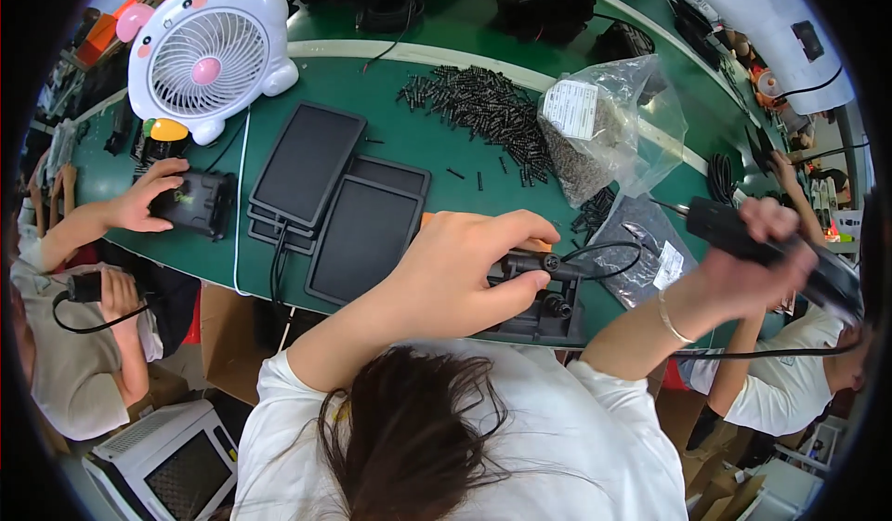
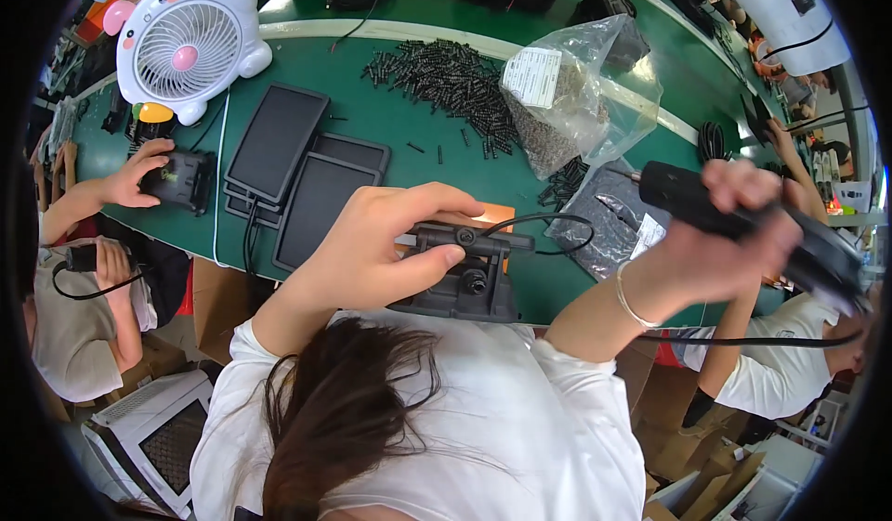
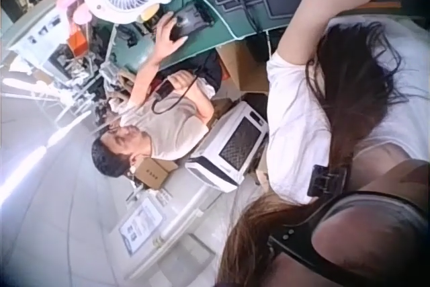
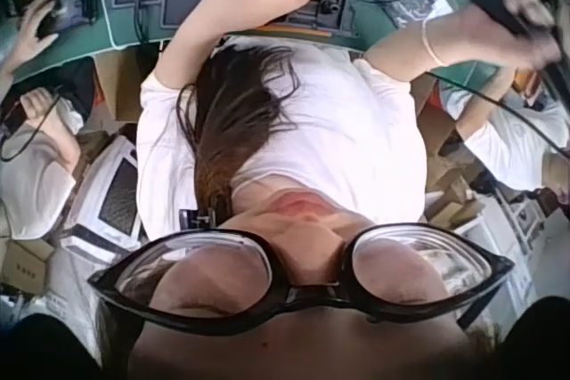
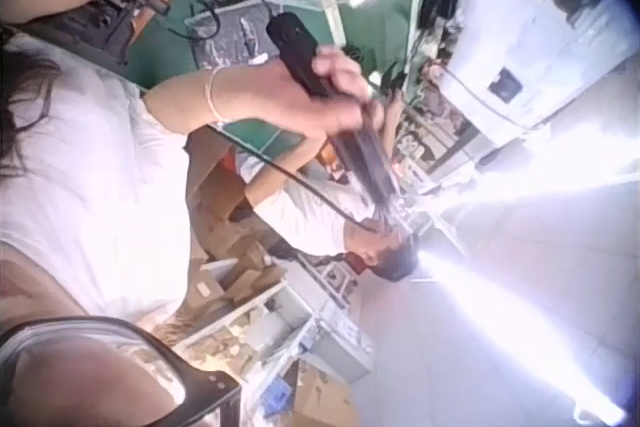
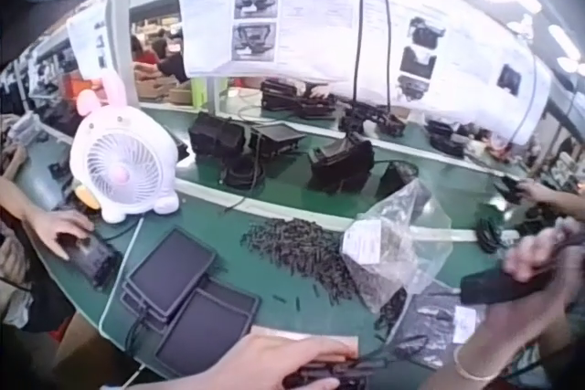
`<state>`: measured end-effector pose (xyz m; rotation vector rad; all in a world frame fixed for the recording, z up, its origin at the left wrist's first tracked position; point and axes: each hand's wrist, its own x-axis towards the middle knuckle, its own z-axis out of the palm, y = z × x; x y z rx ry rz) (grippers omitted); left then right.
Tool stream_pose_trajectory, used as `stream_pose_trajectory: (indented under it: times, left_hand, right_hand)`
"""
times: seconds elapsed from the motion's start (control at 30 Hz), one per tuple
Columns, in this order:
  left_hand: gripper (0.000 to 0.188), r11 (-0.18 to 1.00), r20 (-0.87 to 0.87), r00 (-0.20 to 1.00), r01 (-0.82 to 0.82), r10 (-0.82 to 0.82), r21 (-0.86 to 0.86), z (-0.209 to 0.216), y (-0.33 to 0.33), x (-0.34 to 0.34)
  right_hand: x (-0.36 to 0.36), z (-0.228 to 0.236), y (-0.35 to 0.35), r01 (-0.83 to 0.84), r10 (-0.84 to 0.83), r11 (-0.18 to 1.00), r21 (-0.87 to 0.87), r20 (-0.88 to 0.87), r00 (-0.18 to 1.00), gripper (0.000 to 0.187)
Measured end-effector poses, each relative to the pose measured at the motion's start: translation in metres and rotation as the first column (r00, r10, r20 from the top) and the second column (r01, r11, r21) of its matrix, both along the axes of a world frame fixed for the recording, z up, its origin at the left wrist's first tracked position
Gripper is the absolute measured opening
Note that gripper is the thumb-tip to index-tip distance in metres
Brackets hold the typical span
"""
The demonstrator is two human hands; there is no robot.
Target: Assembling plastic electronic component enclosures using an electric screwdriver on an assembly line.
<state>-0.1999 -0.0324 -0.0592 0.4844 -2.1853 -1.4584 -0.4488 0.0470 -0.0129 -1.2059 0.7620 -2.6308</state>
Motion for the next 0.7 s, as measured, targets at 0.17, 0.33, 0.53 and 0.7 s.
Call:
stream_pose_trajectory:
  times: [0.17, 0.33, 0.53, 0.7]
  left_hand:
    - [0.029, 0.998, -0.133, 0.99, -0.058, 0.056, -0.004, -0.008, 0.001, 0.001]
    - [0.029, 0.996, -0.117, 0.99, -0.077, 0.081, 0.04, -0.01, 0.002, 0.0]
    - [0.03, 0.997, -0.141, 0.987, -0.072, 0.076, 0.033, -0.013, 0.002, -0.002]
    - [0.03, 0.995, -0.174, 0.981, -0.081, 0.088, 0.051, -0.015, 0.003, -0.003]
  right_hand:
    - [0.055, 0.057, -0.008, -0.716, 0.738, 0.669, 0.201, -0.059, 0.673, 0.051]
    - [0.069, 0.052, -0.026, -0.736, 0.796, 0.594, 0.325, -0.101, 0.597, 0.051]
    - [0.077, 0.048, -0.028, -0.715, 0.771, 0.626, 0.313, -0.107, 0.628, 0.052]
    - [0.084, 0.049, -0.029, -0.675, 0.753, 0.652, 0.344, -0.191, 0.63, 0.047]
